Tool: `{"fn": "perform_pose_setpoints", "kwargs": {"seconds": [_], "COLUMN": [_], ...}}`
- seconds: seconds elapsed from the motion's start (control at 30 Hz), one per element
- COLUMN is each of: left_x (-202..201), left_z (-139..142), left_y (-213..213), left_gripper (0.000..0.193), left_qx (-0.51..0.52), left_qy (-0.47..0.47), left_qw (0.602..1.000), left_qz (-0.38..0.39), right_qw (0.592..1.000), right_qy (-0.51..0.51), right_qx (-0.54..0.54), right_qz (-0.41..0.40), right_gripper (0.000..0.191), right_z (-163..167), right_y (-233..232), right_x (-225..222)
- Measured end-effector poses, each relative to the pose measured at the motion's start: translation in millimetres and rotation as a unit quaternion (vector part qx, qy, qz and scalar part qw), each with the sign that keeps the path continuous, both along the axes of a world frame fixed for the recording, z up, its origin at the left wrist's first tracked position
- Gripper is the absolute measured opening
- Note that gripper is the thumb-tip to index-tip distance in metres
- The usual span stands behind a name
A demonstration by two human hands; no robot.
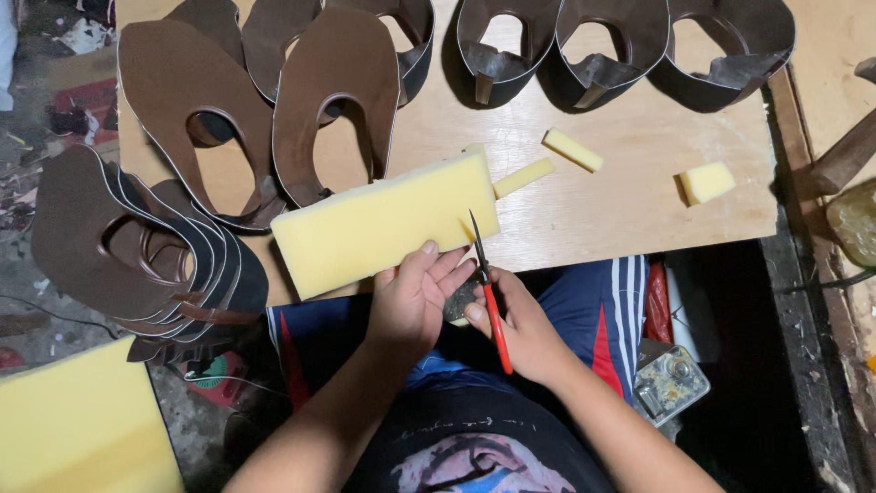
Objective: The person cuts a yellow foam sheet into narrow strips using red-handled scissors, trimming pieces one at a time on a wooden workbench. They then pick up brown sandal sole pieces and press the cut foam strips into the underside of the soles, working on one sole at a time.
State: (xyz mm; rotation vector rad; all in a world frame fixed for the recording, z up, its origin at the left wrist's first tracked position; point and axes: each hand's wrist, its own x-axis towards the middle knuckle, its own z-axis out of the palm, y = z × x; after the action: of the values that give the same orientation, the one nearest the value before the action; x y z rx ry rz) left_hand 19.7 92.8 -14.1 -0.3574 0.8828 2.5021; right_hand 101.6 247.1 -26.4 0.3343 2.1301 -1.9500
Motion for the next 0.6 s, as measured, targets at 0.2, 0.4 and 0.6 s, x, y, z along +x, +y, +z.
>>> {"fn": "perform_pose_setpoints", "kwargs": {"seconds": [0.2, 0.4, 0.6], "left_x": [0.8, 0.7, 1.2], "left_z": [4.5, 2.9, -2.2], "left_y": [0.4, 0.4, 1.2], "left_gripper": [0.03, 0.03, 0.03], "left_qx": [-0.023, -0.021, -0.029], "left_qy": [-0.015, -0.011, -0.01], "left_qw": [1.0, 1.0, 0.999], "left_qz": [-0.006, -0.007, -0.011], "right_qw": [1.0, 1.0, 1.0], "right_qy": [-0.005, -0.008, -0.009], "right_qx": [-0.003, 0.0, -0.011], "right_qz": [-0.002, 0.004, 0.006], "right_gripper": [0.061, 0.061, 0.06], "right_z": [0.8, -0.4, 1.0], "right_y": [0.9, 1.1, 1.2], "right_x": [0.1, -0.5, -0.9]}}
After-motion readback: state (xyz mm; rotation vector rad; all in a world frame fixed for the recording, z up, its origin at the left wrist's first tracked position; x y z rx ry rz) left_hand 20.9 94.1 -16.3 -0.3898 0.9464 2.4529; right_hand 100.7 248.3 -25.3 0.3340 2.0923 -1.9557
